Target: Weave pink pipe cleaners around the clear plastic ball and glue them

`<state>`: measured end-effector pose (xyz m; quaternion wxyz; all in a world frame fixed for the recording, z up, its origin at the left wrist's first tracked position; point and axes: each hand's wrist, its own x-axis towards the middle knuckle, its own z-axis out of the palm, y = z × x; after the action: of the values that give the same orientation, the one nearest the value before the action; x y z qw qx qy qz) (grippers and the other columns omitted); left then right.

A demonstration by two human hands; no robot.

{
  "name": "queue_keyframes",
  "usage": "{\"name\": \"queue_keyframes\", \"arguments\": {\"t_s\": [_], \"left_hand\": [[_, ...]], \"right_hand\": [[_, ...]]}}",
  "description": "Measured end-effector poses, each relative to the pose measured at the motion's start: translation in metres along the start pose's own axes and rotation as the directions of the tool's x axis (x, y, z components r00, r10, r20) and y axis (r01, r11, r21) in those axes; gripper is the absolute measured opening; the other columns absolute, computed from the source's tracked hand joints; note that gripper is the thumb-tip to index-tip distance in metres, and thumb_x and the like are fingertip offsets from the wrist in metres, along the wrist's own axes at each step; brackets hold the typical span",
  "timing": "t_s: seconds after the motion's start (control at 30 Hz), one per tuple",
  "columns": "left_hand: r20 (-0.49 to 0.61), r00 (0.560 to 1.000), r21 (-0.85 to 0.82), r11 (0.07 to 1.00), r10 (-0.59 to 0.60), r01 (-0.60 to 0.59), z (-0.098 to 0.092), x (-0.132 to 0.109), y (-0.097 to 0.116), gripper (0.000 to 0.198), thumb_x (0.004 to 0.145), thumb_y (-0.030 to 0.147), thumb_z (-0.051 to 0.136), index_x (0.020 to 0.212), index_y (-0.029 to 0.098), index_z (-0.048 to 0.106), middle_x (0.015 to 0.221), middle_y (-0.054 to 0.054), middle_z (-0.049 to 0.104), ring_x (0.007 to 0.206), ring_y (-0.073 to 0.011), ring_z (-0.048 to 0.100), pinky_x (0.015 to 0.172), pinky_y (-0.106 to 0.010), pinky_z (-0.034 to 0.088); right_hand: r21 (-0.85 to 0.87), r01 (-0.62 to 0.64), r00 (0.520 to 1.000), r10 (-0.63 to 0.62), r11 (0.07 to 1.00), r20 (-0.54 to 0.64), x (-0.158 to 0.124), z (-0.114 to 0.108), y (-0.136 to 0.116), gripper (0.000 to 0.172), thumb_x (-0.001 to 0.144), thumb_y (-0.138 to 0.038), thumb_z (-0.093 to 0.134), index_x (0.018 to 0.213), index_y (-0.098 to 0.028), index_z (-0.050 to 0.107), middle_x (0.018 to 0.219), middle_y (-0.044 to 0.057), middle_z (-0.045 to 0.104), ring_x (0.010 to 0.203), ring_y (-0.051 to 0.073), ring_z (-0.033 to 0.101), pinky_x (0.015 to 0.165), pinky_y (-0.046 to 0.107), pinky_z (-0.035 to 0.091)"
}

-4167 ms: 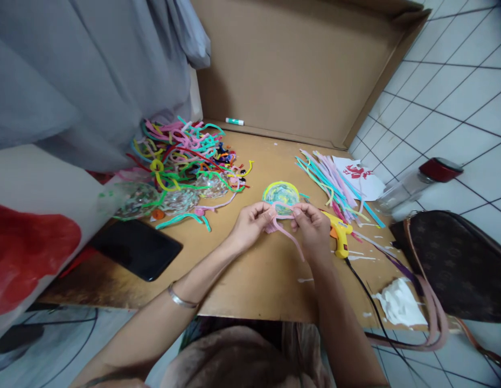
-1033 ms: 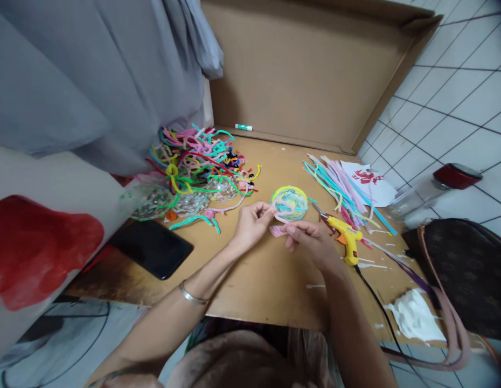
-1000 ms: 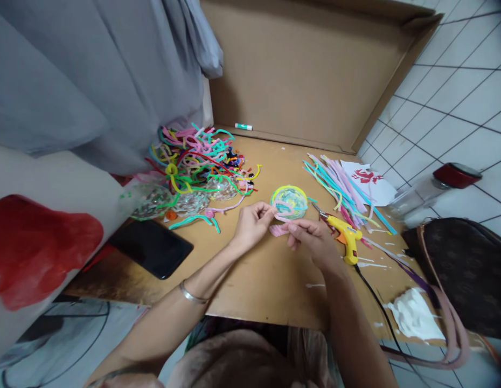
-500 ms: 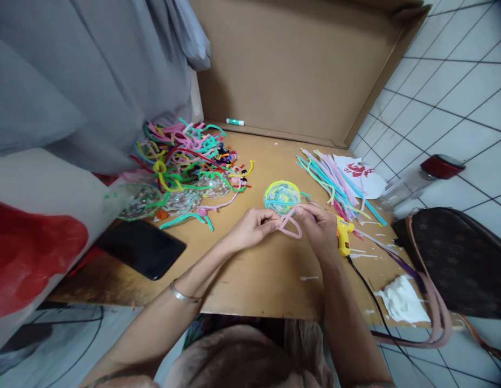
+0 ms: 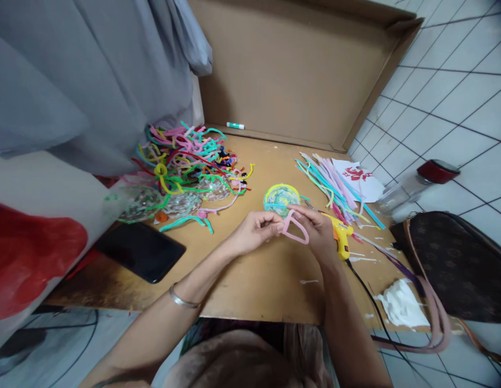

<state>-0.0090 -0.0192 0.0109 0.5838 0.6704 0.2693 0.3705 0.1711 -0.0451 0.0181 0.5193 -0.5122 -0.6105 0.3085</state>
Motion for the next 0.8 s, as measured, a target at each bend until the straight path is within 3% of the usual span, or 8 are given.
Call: {"name": "queue_keyframes", "arguments": {"t_s": [0.1, 0.23, 0.3, 0.47, 0.6, 0.7, 0.8], "left_hand": [[-0.029, 1.0, -0.054, 0.998, 0.012, -0.014, 0.0, 0.001, -0.002, 0.043, 0.079, 0.055, 0.063, 0.071, 0.013, 0.061, 0.058, 0.002, 0.051, 0.049, -0.0068, 0.039, 0.048, -0.021, 0.029], [-0.06, 0.998, -0.125, 0.992, 0.009, -0.016, 0.002, 0.002, -0.003, 0.043, 0.077, 0.055, 0.066, 0.073, 0.013, 0.062, 0.061, 0.001, 0.055, 0.05, -0.0071, 0.042, 0.048, -0.021, 0.032], [-0.065, 0.998, -0.147, 0.989, 0.0, -0.009, 0.003, 0.003, -0.003, 0.043, 0.075, 0.055, 0.068, 0.074, 0.012, 0.063, 0.063, 0.0, 0.056, 0.05, -0.0069, 0.042, 0.048, -0.021, 0.033], [-0.063, 0.998, -0.186, 0.983, -0.006, -0.005, 0.005, 0.003, -0.002, 0.046, 0.073, 0.058, 0.069, 0.074, 0.012, 0.062, 0.063, 0.001, 0.055, 0.05, -0.0064, 0.042, 0.047, -0.02, 0.032], [-0.073, 0.997, -0.16, 0.987, 0.01, -0.022, 0.004, 0.003, -0.004, 0.046, 0.074, 0.058, 0.068, 0.074, 0.012, 0.061, 0.062, 0.001, 0.055, 0.05, -0.0063, 0.042, 0.048, -0.02, 0.032], [-0.087, 0.996, -0.147, 0.989, 0.02, -0.032, 0.004, 0.003, -0.006, 0.046, 0.075, 0.057, 0.067, 0.073, 0.012, 0.061, 0.062, 0.001, 0.055, 0.049, -0.0058, 0.043, 0.048, -0.02, 0.033], [-0.095, 0.995, -0.151, 0.988, 0.025, -0.039, 0.005, 0.003, -0.006, 0.045, 0.075, 0.056, 0.068, 0.072, 0.012, 0.061, 0.061, 0.001, 0.055, 0.048, -0.0055, 0.042, 0.047, -0.019, 0.032]], "right_hand": [[-0.041, 0.072, 0.996, -0.069, 0.997, 0.057, -0.001, 0.002, -0.004, 0.023, 0.087, -0.036, 0.058, 0.1, -0.027, 0.074, 0.088, 0.004, 0.072, 0.083, 0.023, 0.066, 0.075, 0.036, 0.051], [0.084, -0.023, 0.991, 0.011, 0.996, 0.135, -0.004, 0.008, -0.009, 0.033, 0.087, -0.039, 0.057, 0.119, -0.03, 0.059, 0.08, 0.003, 0.07, 0.075, 0.023, 0.066, 0.069, 0.036, 0.052], [0.114, -0.026, 0.99, 0.01, 0.993, 0.144, -0.006, 0.011, -0.011, 0.028, 0.085, -0.041, 0.06, 0.112, -0.03, 0.059, 0.08, 0.003, 0.07, 0.075, 0.023, 0.067, 0.066, 0.035, 0.053], [0.023, 0.171, 0.985, -0.171, 0.985, 0.005, -0.005, 0.013, -0.005, 0.01, 0.083, -0.035, 0.065, 0.089, -0.028, 0.068, 0.09, 0.005, 0.073, 0.085, 0.023, 0.068, 0.076, 0.036, 0.053], [-0.105, 0.313, 0.949, -0.314, 0.944, 0.011, -0.001, 0.01, 0.006, 0.015, 0.085, -0.027, 0.061, 0.093, -0.026, 0.074, 0.098, 0.005, 0.076, 0.093, 0.024, 0.069, 0.086, 0.039, 0.052], [-0.223, 0.387, 0.92, -0.39, 0.895, 0.028, -0.001, 0.01, 0.008, 0.02, 0.087, -0.023, 0.057, 0.093, -0.025, 0.075, 0.094, 0.005, 0.077, 0.09, 0.024, 0.07, 0.084, 0.04, 0.051], [-0.243, 0.374, 0.925, -0.38, 0.895, 0.027, -0.004, 0.013, 0.006, 0.022, 0.088, -0.02, 0.055, 0.095, -0.024, 0.075, 0.091, 0.005, 0.076, 0.085, 0.023, 0.07, 0.078, 0.037, 0.053]]}}
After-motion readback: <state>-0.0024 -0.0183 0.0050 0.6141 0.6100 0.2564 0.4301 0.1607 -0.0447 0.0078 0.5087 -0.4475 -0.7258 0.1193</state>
